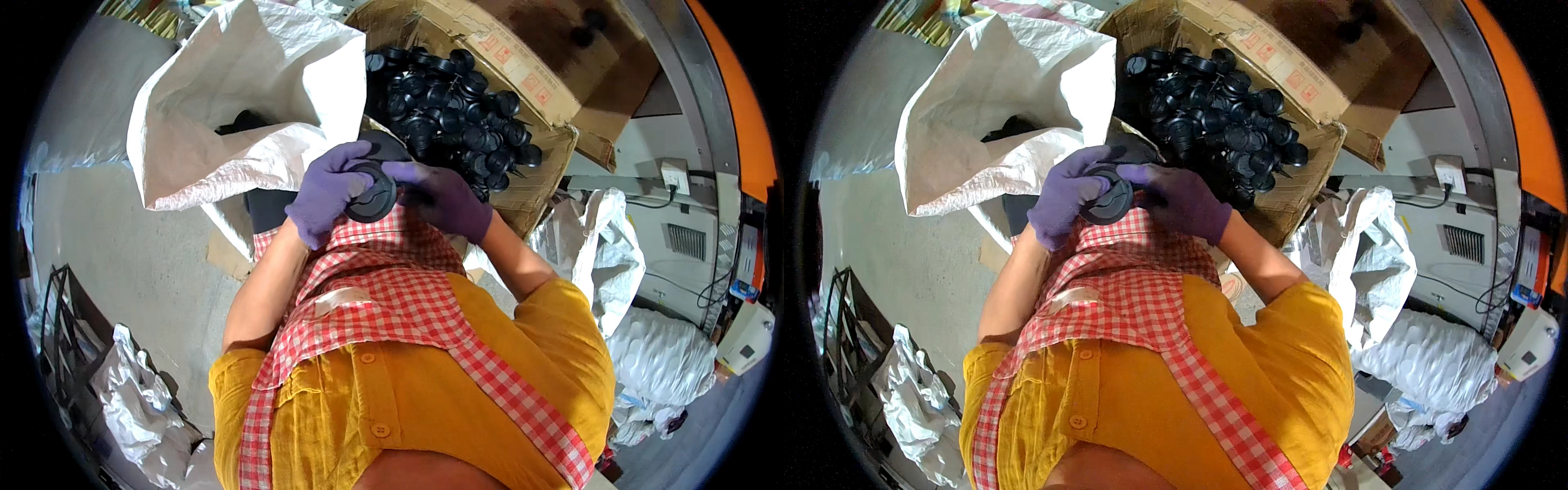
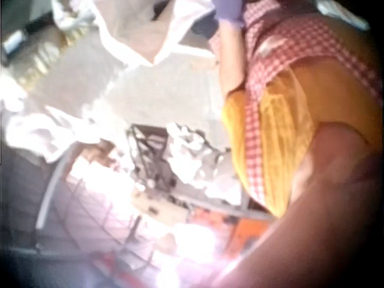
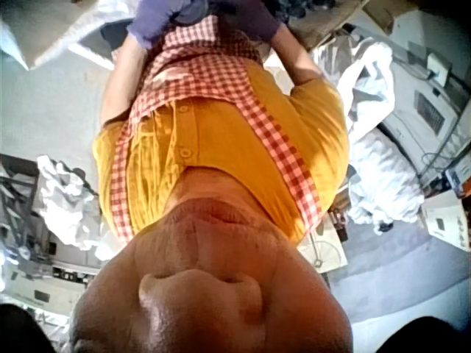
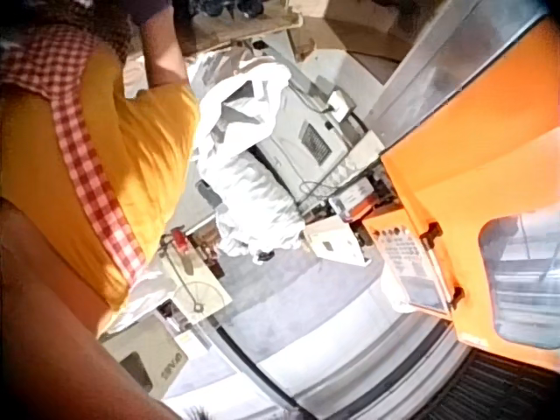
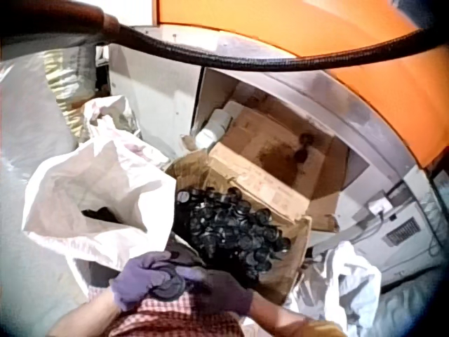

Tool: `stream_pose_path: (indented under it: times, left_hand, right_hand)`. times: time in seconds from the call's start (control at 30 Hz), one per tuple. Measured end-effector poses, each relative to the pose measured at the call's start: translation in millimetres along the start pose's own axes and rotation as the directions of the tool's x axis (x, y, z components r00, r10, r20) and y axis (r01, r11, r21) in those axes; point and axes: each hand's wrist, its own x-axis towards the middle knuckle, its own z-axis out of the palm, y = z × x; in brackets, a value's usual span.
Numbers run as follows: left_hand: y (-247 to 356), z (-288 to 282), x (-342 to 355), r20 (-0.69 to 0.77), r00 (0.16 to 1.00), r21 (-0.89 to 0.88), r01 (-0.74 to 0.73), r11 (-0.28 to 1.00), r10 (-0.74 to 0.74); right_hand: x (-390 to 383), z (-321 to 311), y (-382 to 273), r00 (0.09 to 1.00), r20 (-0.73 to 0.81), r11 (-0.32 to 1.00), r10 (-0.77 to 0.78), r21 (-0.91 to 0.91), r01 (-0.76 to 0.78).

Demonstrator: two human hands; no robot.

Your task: The person sorts through plastic parts, first picking up and showing grey cups from a large white sack, and later sitting on the floor to pick through black circular components in a cardboard box and place them into a white bag.

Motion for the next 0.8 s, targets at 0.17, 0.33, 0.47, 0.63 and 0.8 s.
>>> stream_pose_path:
  times: [0.17, 0.33, 0.47, 0.63, 0.8]
  left_hand:
    - [-10, 19, -18, -0.087, 0.996, -0.256, 0.014, 0.967, -0.037]
    - [5, 6, -30, 0.062, 0.997, 0.599, -0.072, 0.797, 0.043]
    - [32, 8, -37, 0.826, 0.503, 0.558, -0.796, -0.236, 0.256]
    - [48, 33, -52, 0.863, 0.274, 0.47, -0.743, -0.476, 0.425]
    - [93, -22, -75, 0.626, 0.674, 0.727, -0.686, 0.018, 0.393]
  right_hand:
    - [7, -4, -6, 0.998, -0.07, 0.98, -0.004, -0.196, -0.01]
    - [-5, -6, -15, 0.985, 0.134, 0.945, 0.105, -0.322, -0.057]
    - [4, -29, -44, 0.707, 0.65, 0.793, 0.28, 0.257, -0.551]
    - [13, -36, -45, 0.474, 0.86, 0.798, 0.189, 0.146, -0.584]
    - [-28, -48, 13, 0.591, 0.782, 0.546, 0.198, 0.413, -0.729]
